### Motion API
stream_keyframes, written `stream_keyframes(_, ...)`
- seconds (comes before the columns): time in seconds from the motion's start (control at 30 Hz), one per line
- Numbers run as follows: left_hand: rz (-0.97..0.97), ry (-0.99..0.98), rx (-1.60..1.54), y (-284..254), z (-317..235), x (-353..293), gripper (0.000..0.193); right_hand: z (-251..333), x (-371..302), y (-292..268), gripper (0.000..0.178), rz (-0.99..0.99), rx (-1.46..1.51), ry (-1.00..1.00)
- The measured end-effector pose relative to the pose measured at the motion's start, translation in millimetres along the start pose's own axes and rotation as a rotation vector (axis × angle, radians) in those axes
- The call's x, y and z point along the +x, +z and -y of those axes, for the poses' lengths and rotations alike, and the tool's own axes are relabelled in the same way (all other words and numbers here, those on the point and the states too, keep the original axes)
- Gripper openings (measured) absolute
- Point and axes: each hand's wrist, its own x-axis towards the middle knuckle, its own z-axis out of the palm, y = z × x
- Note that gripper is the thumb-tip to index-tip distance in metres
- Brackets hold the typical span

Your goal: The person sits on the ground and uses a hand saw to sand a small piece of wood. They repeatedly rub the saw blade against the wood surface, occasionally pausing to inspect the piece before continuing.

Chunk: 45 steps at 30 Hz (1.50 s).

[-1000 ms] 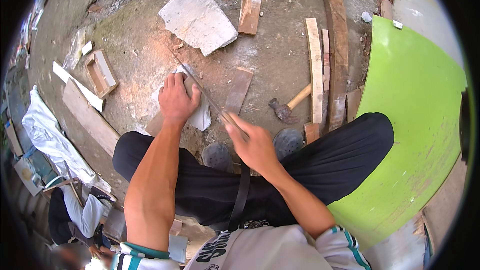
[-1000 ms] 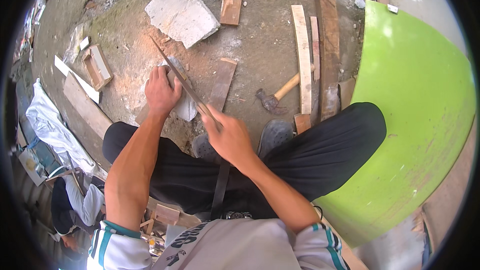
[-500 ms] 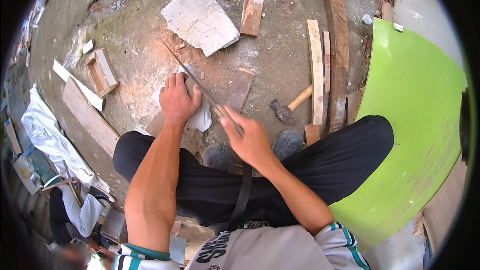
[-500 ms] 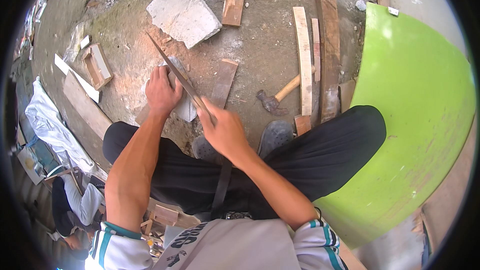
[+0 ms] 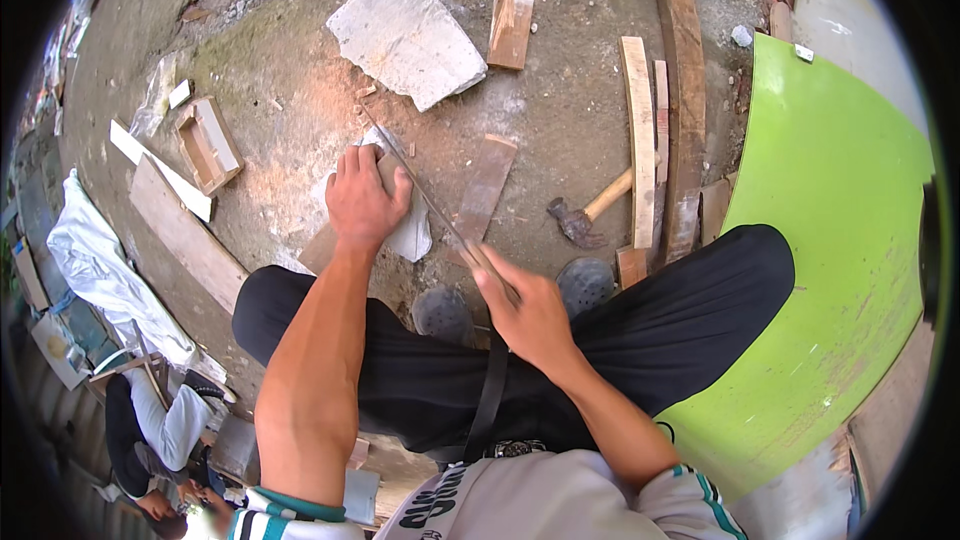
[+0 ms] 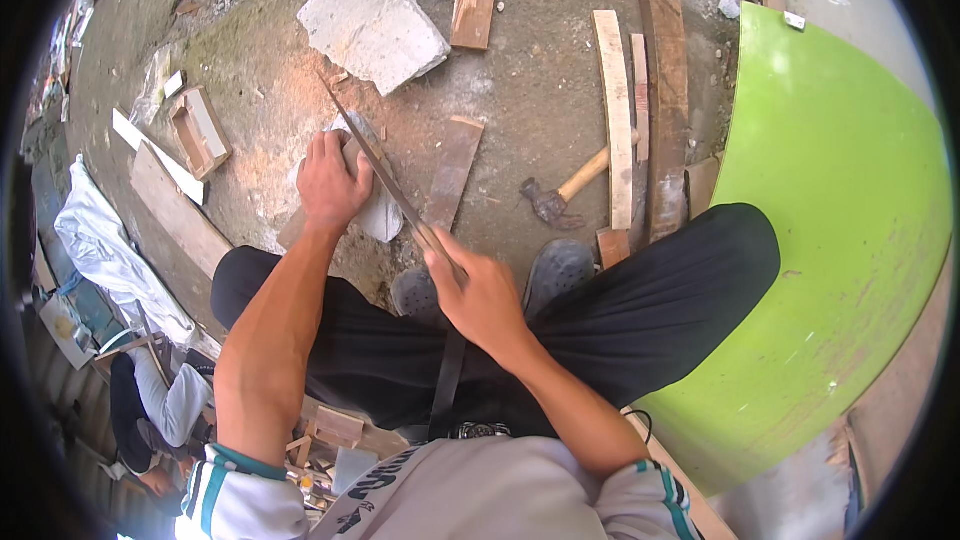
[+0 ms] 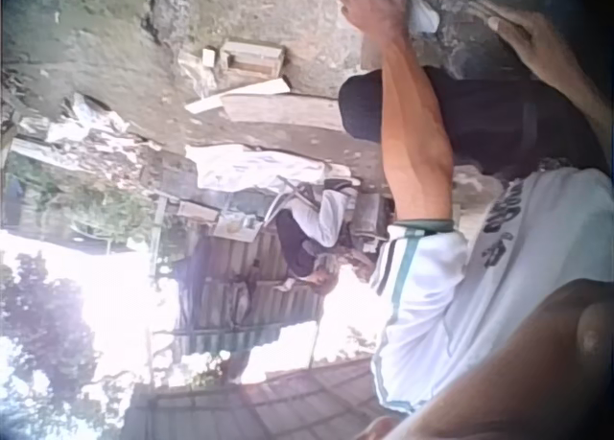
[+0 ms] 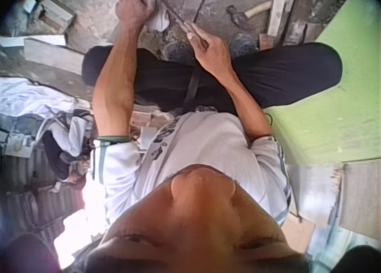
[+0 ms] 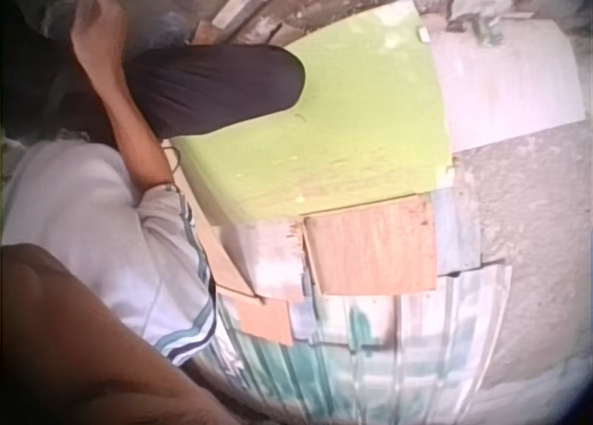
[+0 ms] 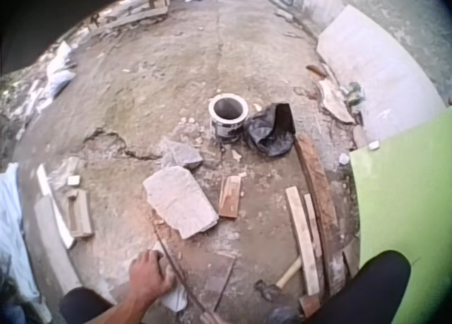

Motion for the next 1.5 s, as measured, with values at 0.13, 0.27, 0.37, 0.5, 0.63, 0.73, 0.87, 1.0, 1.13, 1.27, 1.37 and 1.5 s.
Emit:
stream_keyframes(0.13, 0.017, -0.010, 0.021, 4.5, -2.0, 0.3, 0.036, 6.2, 42.0, 19.5, 0.040, 0.030, -0.036, 0.039)
stream_keyframes(0.27, 0.003, -0.009, 0.031, 3.2, 6.3, -0.2, 0.037, 7.8, -3.3, -4.6, 0.039, 0.012, -0.011, 0.022)
stream_keyframes(0.37, 0.013, -0.004, 0.021, 2.7, 0.7, -2.0, 0.037, 1.8, -0.9, -4.6, 0.039, -0.005, 0.020, 0.018)
stream_keyframes(0.5, -0.002, 0.005, 0.037, 4.0, 0.5, -0.4, 0.036, 6.2, 39.7, 22.0, 0.040, 0.025, -0.020, 0.059)
stream_keyframes(0.63, 0.001, 0.025, 0.022, 0.5, 1.1, -0.4, 0.035, 2.2, -6.3, 3.1, 0.041, -0.034, 0.059, 0.008)
stream_keyframes(0.73, -0.002, 0.033, 0.001, 1.8, -0.8, -0.1, 0.035, 4.1, 9.9, 8.9, 0.042, -0.003, 0.020, 0.047)
stream_keyframes(0.87, 0.015, 0.009, 0.038, 1.9, -0.6, -1.8, 0.034, 14.6, 36.8, 16.6, 0.042, 0.064, -0.015, 0.121)
stream_keyframes(1.0, 0.010, 0.013, 0.025, 3.2, 1.8, -0.7, 0.035, 8.2, -11.5, -6.3, 0.041, 0.000, 0.015, 0.039)
stream_keyframes(1.13, 0.017, 0.013, 0.026, 3.6, -3.0, 0.6, 0.036, 5.0, 32.3, 15.7, 0.043, 0.022, 0.005, 0.085)
stream_keyframes(1.27, 0.002, 0.013, 0.037, 3.5, 1.8, -1.8, 0.035, 7.8, 11.7, 9.2, 0.043, 0.039, 0.006, 0.071)
stream_keyframes(1.37, -0.005, 0.018, 0.020, 0.5, 1.6, -1.8, 0.035, 11.8, -13.8, -6.2, 0.043, 0.026, 0.051, 0.062)
stream_keyframes(1.5, -0.017, 0.029, 0.005, 3.7, -2.4, 0.2, 0.035, -1.7, 32.6, 11.6, 0.043, 0.054, -0.036, 0.047)
